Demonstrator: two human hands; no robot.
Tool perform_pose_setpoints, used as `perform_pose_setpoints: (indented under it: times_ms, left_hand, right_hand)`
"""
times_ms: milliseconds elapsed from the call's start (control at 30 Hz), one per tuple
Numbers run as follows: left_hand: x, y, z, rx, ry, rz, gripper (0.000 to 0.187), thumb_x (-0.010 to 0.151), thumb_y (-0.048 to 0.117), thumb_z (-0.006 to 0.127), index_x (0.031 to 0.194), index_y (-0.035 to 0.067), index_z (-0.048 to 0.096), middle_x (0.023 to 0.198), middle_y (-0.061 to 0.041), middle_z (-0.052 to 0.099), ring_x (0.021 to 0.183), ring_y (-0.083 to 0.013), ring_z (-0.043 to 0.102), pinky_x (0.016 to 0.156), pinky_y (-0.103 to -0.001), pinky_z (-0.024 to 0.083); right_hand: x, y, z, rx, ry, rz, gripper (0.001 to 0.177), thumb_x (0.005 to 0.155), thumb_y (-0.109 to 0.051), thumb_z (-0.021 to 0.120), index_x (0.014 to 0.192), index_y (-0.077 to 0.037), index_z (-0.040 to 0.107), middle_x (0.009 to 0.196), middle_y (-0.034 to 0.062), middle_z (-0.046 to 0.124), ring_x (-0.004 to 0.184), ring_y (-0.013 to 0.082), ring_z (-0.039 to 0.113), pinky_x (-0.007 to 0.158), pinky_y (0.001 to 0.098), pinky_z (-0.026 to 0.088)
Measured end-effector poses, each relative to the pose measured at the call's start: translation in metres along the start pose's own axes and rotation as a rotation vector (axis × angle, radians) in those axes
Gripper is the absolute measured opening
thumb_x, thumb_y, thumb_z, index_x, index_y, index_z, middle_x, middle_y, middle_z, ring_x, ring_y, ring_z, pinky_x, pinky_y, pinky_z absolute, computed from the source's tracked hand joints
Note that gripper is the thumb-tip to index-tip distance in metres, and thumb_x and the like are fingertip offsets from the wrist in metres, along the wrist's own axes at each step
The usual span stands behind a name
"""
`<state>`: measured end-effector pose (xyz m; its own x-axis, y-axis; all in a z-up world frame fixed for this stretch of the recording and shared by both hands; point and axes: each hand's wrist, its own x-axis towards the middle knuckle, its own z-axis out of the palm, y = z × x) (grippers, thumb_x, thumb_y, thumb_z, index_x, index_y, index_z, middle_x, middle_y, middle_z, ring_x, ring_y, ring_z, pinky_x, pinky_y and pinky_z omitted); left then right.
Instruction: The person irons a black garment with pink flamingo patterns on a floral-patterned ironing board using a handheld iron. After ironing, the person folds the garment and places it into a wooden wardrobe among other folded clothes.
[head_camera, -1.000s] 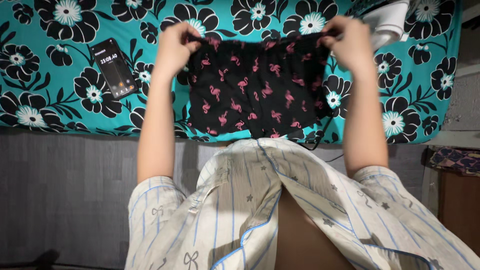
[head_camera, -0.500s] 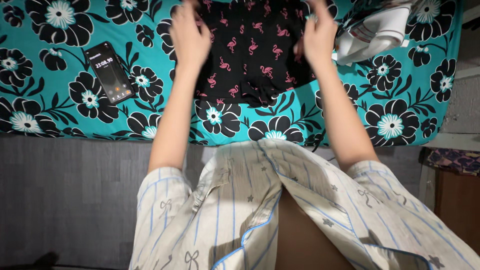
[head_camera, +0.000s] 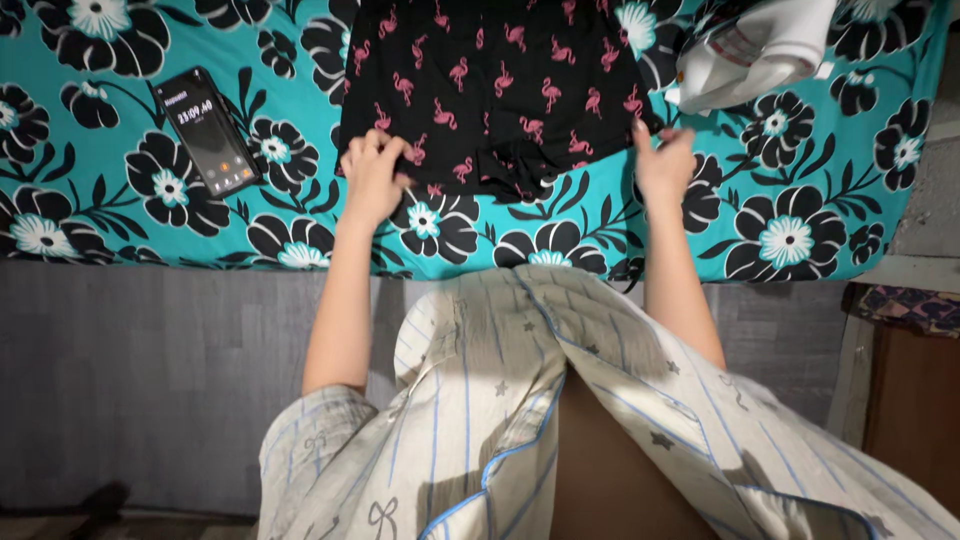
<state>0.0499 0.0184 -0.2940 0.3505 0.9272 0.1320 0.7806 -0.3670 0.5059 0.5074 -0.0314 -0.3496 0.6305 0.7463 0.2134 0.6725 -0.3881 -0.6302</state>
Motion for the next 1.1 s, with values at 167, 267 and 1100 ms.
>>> perform_pose_setpoints:
  times_ms: [167, 267, 1100]
  left_hand:
    - [0.002, -0.016, 0.006, 0.058, 0.0, 0.05, 0.022, 0.085, 0.003, 0.074, 0.102, 0.016, 0.066, 0.105, 0.0, 0.061, 0.113, -0.026, 0.055, 0.109, -0.046, 0.038]
    - [-0.005, 0.003, -0.014, 0.057, 0.048, 0.003, 0.024, 0.079, 0.004, 0.076, 0.099, 0.014, 0.067, 0.107, -0.005, 0.059, 0.112, -0.0299, 0.053, 0.102, -0.048, 0.037]
    - [0.011, 0.075, 0.05, 0.02, 0.052, 0.452, 0.031, 0.082, 0.001, 0.075, 0.11, 0.01, 0.067, 0.113, -0.005, 0.061, 0.118, -0.0265, 0.054, 0.11, -0.047, 0.038]
  right_hand:
    - [0.02, 0.04, 0.041, 0.051, 0.055, 0.04, 0.036, 0.087, -0.028, 0.085, 0.083, -0.002, 0.06, 0.07, 0.0107, 0.065, 0.063, 0.0277, 0.063, 0.065, 0.0397, 0.052]
    - [0.014, 0.046, 0.035, 0.234, 0.185, 0.122, 0.029, 0.088, -0.027, 0.08, 0.084, -0.005, 0.062, 0.068, 0.0039, 0.067, 0.061, 0.0194, 0.064, 0.064, 0.0365, 0.054]
    - [-0.048, -0.057, 0.032, 0.413, -0.61, 0.359, 0.044, 0.084, -0.027, 0.089, 0.068, -0.003, 0.056, 0.06, 0.0, 0.058, 0.051, 0.0125, 0.063, 0.048, 0.0282, 0.045]
